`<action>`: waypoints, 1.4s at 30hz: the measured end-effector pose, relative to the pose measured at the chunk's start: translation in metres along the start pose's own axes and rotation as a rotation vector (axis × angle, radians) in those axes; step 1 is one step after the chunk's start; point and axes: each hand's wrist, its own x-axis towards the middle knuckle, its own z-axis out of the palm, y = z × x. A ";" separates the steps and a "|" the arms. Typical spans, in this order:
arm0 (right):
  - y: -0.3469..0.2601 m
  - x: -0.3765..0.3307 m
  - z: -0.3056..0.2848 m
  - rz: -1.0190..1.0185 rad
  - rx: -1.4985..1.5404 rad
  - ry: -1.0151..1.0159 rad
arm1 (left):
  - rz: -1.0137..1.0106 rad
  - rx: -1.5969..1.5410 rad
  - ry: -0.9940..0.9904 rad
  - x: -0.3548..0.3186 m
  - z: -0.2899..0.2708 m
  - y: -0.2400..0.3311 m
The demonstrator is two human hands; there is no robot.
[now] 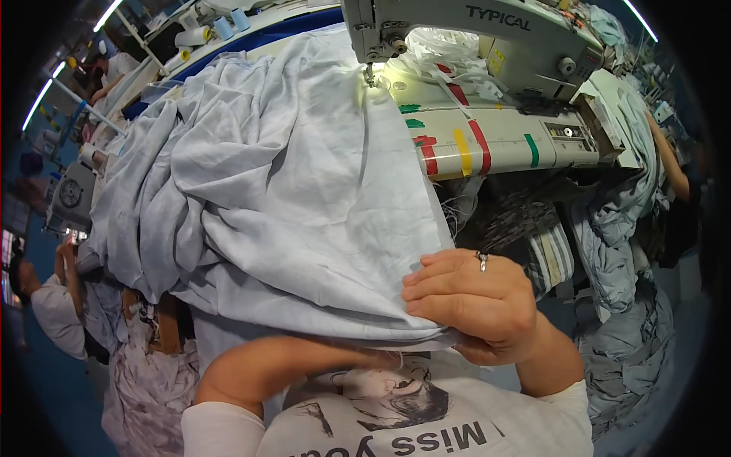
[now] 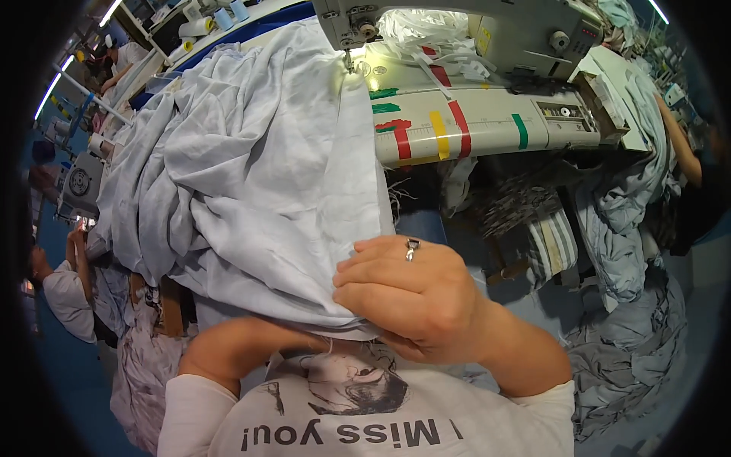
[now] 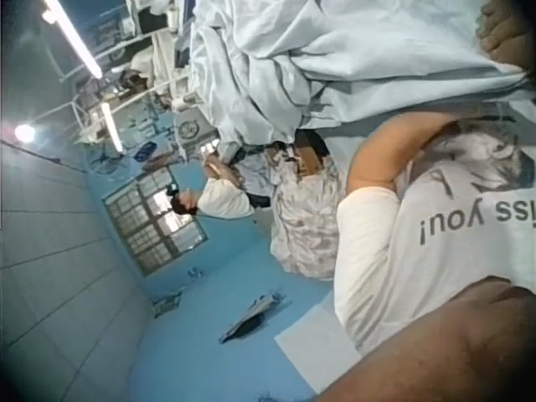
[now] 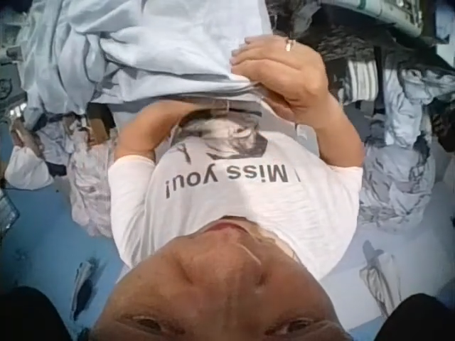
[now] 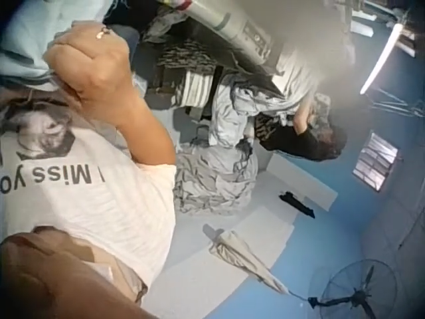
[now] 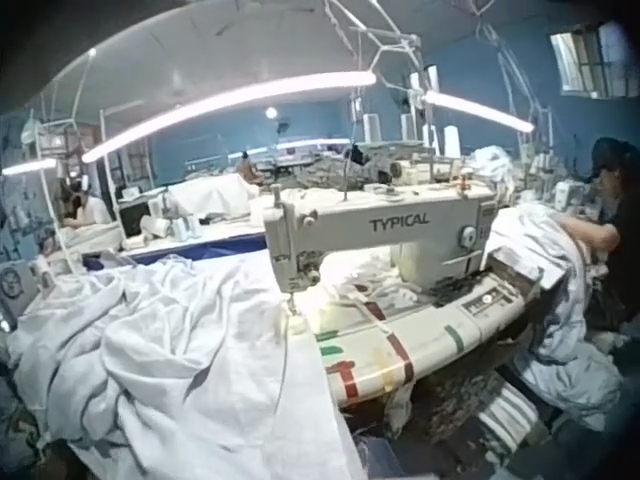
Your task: Sewing the edges of fabric to create pillowcases using an industrial sewing machine.
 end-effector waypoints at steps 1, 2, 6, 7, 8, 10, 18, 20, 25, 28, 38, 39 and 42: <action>0.001 -0.007 0.003 0.051 0.017 -0.009 | -0.110 0.142 0.479 -0.014 0.007 -0.055; 0.007 -0.023 0.015 0.168 0.055 0.016 | -0.100 0.128 0.468 -0.007 0.005 -0.056; 0.039 -0.080 0.083 0.435 0.179 0.082 | -0.182 0.047 0.240 -0.083 -0.040 -0.090; 0.046 -0.087 0.096 0.454 0.154 0.077 | -0.205 0.027 0.189 -0.093 -0.039 -0.092; 0.051 -0.089 0.102 0.469 0.130 0.075 | -0.230 0.011 0.139 -0.105 -0.039 -0.094; 0.051 -0.085 0.102 0.465 0.130 0.004 | -0.277 -0.023 0.035 -0.107 -0.027 -0.088; 0.024 -0.072 0.062 0.653 0.454 -0.016 | 0.022 0.066 0.674 -0.056 -0.057 -0.058; 0.029 -0.079 0.063 0.713 0.451 -0.003 | -0.232 0.587 1.171 0.010 -0.090 -0.082; 0.039 -0.085 0.058 0.808 0.612 0.035 | -0.412 0.853 1.159 0.068 -0.182 -0.159; 0.053 -0.079 0.056 0.841 0.649 0.032 | -0.444 0.825 1.104 0.092 -0.211 -0.176; 0.108 -0.051 0.042 0.829 0.779 0.048 | -0.376 0.870 1.221 0.164 -0.302 -0.216; 0.113 -0.047 0.041 0.824 0.795 0.044 | -0.410 0.880 1.221 0.169 -0.314 -0.222; 0.127 -0.033 0.032 0.814 0.814 0.059 | -0.447 0.869 1.227 0.189 -0.339 -0.230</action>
